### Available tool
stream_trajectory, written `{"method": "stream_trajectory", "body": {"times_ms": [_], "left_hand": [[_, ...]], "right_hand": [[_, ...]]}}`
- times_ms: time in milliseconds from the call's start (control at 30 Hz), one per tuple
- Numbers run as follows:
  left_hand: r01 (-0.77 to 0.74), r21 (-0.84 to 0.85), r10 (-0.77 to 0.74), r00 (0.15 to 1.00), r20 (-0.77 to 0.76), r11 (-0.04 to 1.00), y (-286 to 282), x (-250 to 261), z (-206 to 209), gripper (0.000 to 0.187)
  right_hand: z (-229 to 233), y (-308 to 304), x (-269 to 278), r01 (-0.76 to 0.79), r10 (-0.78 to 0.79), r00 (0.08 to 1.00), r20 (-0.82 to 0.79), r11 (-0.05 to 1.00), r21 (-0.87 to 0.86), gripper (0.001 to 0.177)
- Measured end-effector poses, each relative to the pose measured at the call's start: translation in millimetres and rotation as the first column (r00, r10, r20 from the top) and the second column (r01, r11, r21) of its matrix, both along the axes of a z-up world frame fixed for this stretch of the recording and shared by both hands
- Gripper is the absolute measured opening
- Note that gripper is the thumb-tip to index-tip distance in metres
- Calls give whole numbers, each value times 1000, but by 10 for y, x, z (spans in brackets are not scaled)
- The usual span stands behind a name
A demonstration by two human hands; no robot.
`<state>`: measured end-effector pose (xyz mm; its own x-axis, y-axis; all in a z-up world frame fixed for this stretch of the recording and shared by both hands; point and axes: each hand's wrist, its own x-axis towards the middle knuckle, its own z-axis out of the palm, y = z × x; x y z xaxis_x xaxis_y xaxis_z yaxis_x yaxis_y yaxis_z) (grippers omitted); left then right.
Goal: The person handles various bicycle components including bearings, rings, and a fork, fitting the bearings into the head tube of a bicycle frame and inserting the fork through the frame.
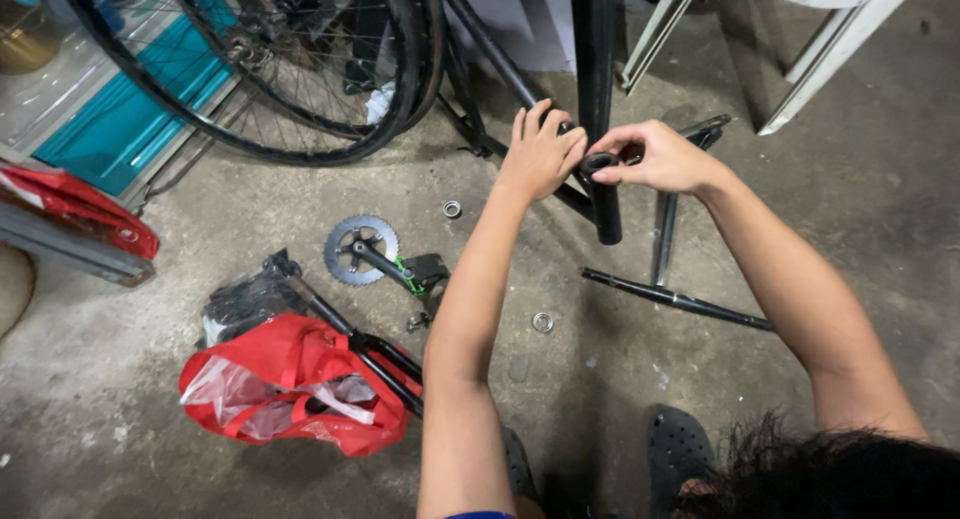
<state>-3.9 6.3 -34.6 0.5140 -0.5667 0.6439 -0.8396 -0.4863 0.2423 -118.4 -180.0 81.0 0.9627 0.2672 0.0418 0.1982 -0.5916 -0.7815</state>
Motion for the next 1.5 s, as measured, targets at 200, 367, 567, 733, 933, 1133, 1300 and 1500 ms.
{"method": "stream_trajectory", "body": {"times_ms": [200,367,567,733,933,1133,1300,1500], "left_hand": [[56,-13,-57,997,-44,998,30,43,-66,30],[74,53,-67,990,-126,996,89,66,23,31],[53,72,-40,984,-175,996,115,32,115,35],[69,74,-50,970,-236,995,147,4,97,35],[55,16,-51,978,-201,998,145,-10,59,35],[35,20,-30,975,-222,999,139,-18,48,36],[36,43,-26,974,-226,998,137,-11,76,35],[59,48,-49,980,-192,997,111,31,63,33]], "right_hand": [[-51,262,-488,-82,126,828,546,991,-104,45],[-1229,739,-814,-544,572,819,47,799,-257,60],[-3193,1287,-815,-536,524,844,-115,813,-230,59],[-3859,1681,-609,-366,298,914,-276,899,-241,43],[-4076,1954,-386,-360,312,795,-521,933,10,42],[-3740,1942,-354,-105,403,597,-694,896,431,44],[-3808,2075,-438,126,529,470,-707,753,646,46],[-2673,1055,-493,182,604,451,-657,658,731,50]]}}
